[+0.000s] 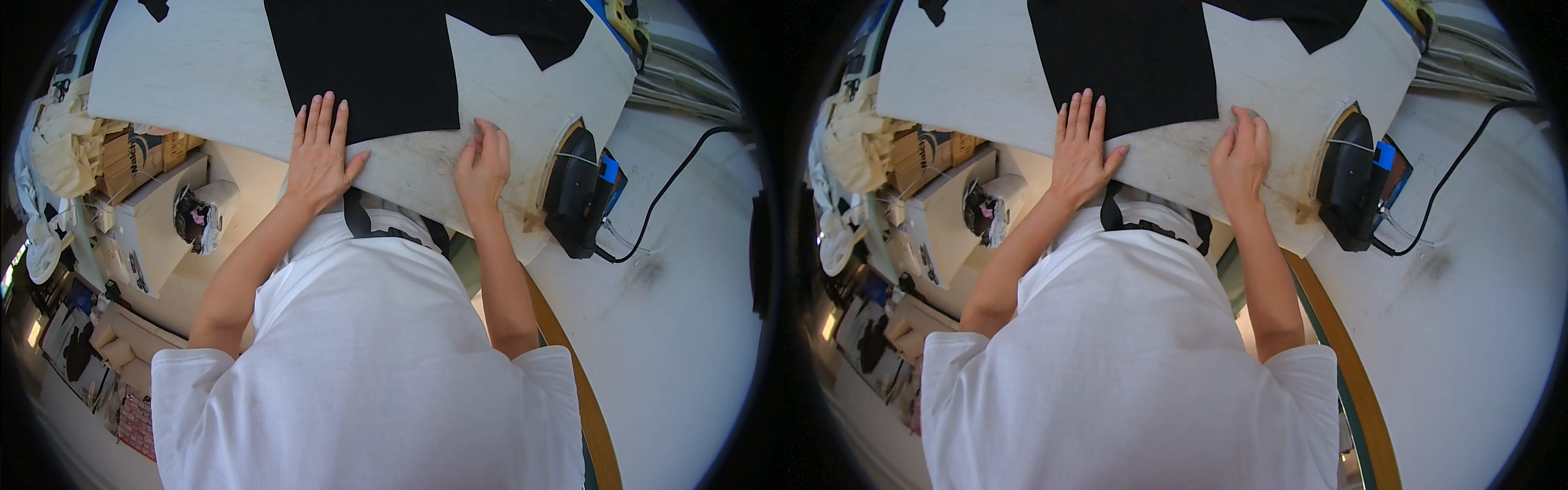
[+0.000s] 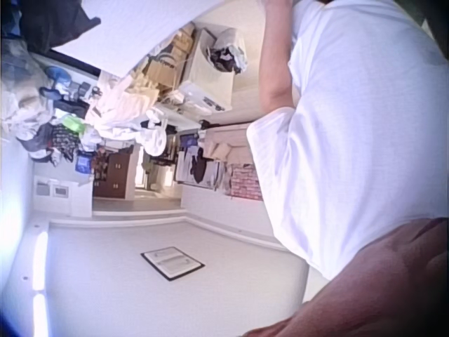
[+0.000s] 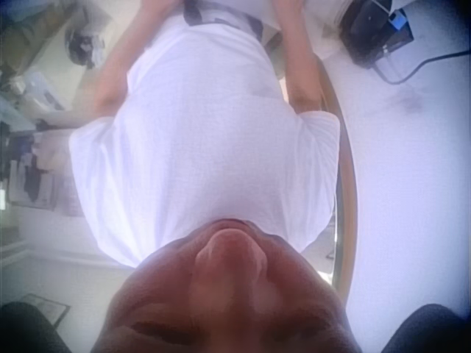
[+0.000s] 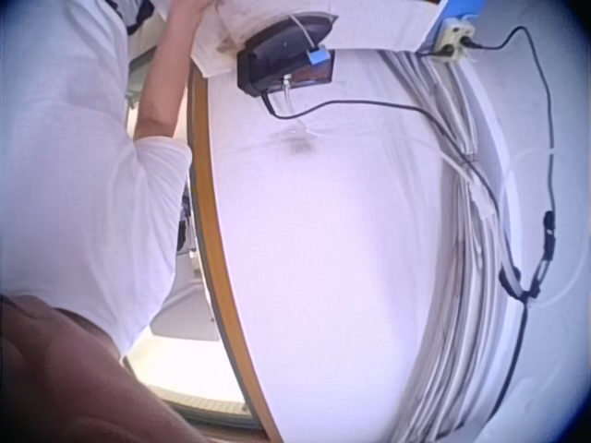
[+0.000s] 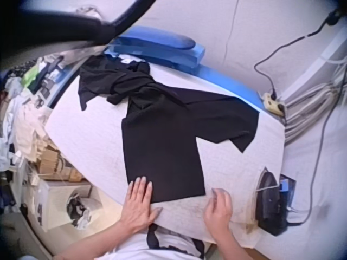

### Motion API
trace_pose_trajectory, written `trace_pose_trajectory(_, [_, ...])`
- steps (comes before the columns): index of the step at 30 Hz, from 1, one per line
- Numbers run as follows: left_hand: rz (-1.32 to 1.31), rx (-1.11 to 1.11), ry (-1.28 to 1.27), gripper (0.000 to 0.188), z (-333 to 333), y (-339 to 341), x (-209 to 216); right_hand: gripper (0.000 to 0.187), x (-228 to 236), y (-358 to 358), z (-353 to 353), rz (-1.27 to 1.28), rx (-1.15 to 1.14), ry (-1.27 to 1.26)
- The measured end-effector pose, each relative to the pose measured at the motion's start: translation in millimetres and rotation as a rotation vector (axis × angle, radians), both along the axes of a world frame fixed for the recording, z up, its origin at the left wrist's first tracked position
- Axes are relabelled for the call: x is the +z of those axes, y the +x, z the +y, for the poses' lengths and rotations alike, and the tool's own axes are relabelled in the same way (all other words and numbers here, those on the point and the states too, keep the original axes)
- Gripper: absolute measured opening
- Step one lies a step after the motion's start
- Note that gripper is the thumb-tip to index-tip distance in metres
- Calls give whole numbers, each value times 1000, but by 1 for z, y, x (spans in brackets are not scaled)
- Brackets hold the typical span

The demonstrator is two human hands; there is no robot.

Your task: The person irons a black garment on a white ironing board, smoothing the fabric with an electric iron. After ironing, the person folds the garment, attaches a tag, and places it into a clear plastic bag. The person then moves to a nearby table to handle other folded clothes and fabrics.

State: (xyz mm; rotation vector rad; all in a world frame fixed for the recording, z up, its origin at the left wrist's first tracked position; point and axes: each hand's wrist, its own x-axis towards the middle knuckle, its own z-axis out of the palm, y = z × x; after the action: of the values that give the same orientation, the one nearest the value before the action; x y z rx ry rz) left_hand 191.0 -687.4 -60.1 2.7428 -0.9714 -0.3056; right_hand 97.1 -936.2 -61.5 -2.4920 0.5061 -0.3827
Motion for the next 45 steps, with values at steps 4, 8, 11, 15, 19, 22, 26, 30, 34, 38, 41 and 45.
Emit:
trace_pose_trajectory(4, [73,-269,-146,80,-45,11,14,27,26,6,-8,-81,79,-36])
trace_pose_trajectory(8, [37,-446,-227,77,-101,14,-1,30,77,-13,-107,-136,-213,-426])
trace_pose_trajectory(11, [36,-477,-250,76,-109,12,-14,36,77,-46,-182,105,-262,-824])
trace_pose_trajectory(15, [72,-495,-296,72,-102,15,-2,42,102,-27,-172,441,-494,368])
trace_pose_trajectory(19, [135,-418,-297,65,-59,6,5,41,121,-1,-124,461,-71,72])
trace_pose_trajectory(22, [76,-207,-205,72,-13,14,4,41,136,47,-53,528,147,-9])
trace_pose_trajectory(26, [43,-89,-81,80,10,6,1,43,111,90,-8,580,324,-72])
trace_pose_trajectory(30, [41,-86,-90,82,10,4,2,43,94,95,-25,601,258,-81])
trace_pose_trajectory(34, [73,-9,-173,75,20,-1,-2,40,104,79,-36,660,290,-56])
trace_pose_trajectory(38, [-54,179,-114,62,47,15,-16,38,107,68,-23,640,528,-155])
trace_pose_trajectory(41, [-104,119,-84,61,60,25,-17,42,105,87,-20,639,393,-111])
trace_pose_trajectory(45, [-72,95,-147,61,70,24,-15,41,109,90,-18,698,327,-18])
